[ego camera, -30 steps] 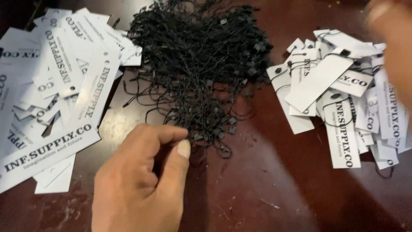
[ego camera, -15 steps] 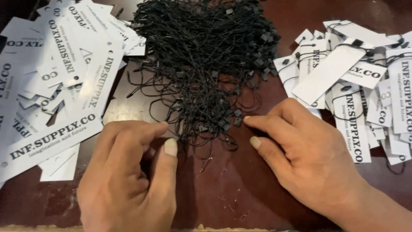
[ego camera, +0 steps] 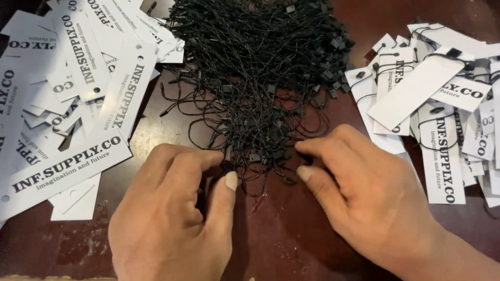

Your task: Manually attaching plastic string fasteners to paper clothing tags by threading the string through a pre-punched hole and snapping the fastener ends together.

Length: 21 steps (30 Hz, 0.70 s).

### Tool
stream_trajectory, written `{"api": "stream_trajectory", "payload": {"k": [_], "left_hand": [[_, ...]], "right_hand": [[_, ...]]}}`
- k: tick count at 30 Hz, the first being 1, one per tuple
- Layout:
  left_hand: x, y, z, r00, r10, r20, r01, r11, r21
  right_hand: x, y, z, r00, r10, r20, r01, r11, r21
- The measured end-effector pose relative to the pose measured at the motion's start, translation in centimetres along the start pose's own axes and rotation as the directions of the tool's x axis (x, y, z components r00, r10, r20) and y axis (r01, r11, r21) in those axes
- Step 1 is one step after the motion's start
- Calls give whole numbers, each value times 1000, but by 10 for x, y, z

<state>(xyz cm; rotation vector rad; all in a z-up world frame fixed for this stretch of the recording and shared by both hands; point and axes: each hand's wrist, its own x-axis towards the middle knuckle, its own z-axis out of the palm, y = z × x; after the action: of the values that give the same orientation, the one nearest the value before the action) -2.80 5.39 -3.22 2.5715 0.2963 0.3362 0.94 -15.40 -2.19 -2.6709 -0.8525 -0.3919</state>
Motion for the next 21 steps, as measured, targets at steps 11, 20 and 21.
{"api": "stream_trajectory", "payload": {"k": [11, 20, 21], "left_hand": [[-9, 7, -9, 989, 61, -132, -74, 992, -99], [-9, 52, 3, 885, 402, -234, -433, 896, -101], [-5, 53, 7, 882, 410, -234, -442, 891, -104]], "right_hand": [[-1, 4, 3, 996, 69, 51, -71, 997, 23], [-4, 14, -8, 892, 434, 128, -452, 857, 248], [-5, 15, -12, 890, 440, 121, -456, 855, 246]]}}
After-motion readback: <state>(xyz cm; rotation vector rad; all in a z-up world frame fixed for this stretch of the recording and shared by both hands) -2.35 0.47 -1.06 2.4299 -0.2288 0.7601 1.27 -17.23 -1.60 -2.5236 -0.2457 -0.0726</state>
